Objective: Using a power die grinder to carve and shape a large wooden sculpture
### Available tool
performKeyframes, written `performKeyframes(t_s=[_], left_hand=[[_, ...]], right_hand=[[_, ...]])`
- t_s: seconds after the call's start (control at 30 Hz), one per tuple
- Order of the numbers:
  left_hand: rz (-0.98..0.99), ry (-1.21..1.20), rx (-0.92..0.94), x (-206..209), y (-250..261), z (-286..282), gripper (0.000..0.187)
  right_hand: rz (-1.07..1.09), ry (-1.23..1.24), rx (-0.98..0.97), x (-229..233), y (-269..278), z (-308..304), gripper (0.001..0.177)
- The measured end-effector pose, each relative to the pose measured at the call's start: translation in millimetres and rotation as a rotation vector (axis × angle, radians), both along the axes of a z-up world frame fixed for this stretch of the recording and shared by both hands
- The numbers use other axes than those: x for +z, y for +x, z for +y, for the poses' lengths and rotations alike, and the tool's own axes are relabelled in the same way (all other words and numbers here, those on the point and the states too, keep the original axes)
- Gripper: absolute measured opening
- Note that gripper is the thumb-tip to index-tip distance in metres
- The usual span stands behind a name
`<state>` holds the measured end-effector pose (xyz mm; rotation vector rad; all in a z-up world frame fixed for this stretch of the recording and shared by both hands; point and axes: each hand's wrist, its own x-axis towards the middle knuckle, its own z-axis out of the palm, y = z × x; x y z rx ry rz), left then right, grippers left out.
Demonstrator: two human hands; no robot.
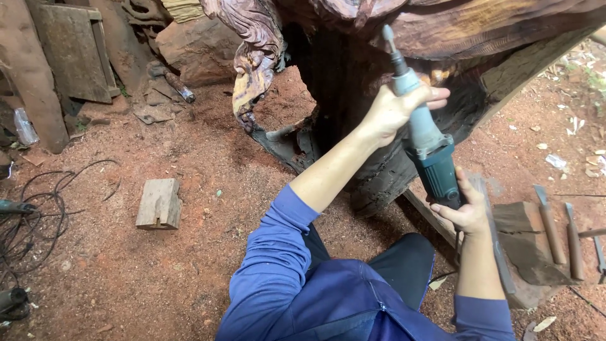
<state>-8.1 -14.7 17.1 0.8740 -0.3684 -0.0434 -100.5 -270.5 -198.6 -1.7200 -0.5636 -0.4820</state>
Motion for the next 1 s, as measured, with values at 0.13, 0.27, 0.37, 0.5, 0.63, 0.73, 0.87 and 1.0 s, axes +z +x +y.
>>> performKeyframes(t_s=[0.13, 0.27, 0.37, 0.5, 0.63, 0.73, 0.87, 1.0], left_hand=[[-0.003, 0.099, 0.025, -0.8, 3.6, -12.0, 0.023], [-0.023, 0.151, 0.072, -7.5, 5.8, -14.6, 0.024], [-0.008, 0.019, 0.047, 8.9, -19.3, -1.0, 0.018], [-0.025, -0.06, 0.023, -10.4, -6.4, -2.9, 0.016], [-0.063, -0.088, -0.054, -15.6, -0.7, 1.2, 0.012], [-0.078, -0.104, -0.103, -30.3, 10.3, 1.7, 0.011], [-0.082, -0.105, -0.139, -41.3, 18.5, 4.0, 0.011], [-0.09, -0.085, -0.098, -30.0, 12.0, -6.1, 0.011]], right_hand=[[-0.032, 0.016, -0.037, -9.1, -1.1, -2.4, 0.115], [-0.044, -0.006, -0.05, -13.8, -3.1, -2.6, 0.116], [-0.027, -0.028, -0.027, -19.1, 1.0, -15.4, 0.116], [-0.005, -0.05, -0.038, -12.6, -1.4, -15.1, 0.115], [-0.009, -0.056, -0.047, 0.0, -4.6, -7.9, 0.112], [-0.017, -0.08, -0.049, 6.5, -6.3, -6.4, 0.111], [-0.022, -0.077, -0.052, 3.0, -4.3, -13.3, 0.108], [-0.029, -0.053, -0.059, -0.4, -3.8, -8.6, 0.108]])
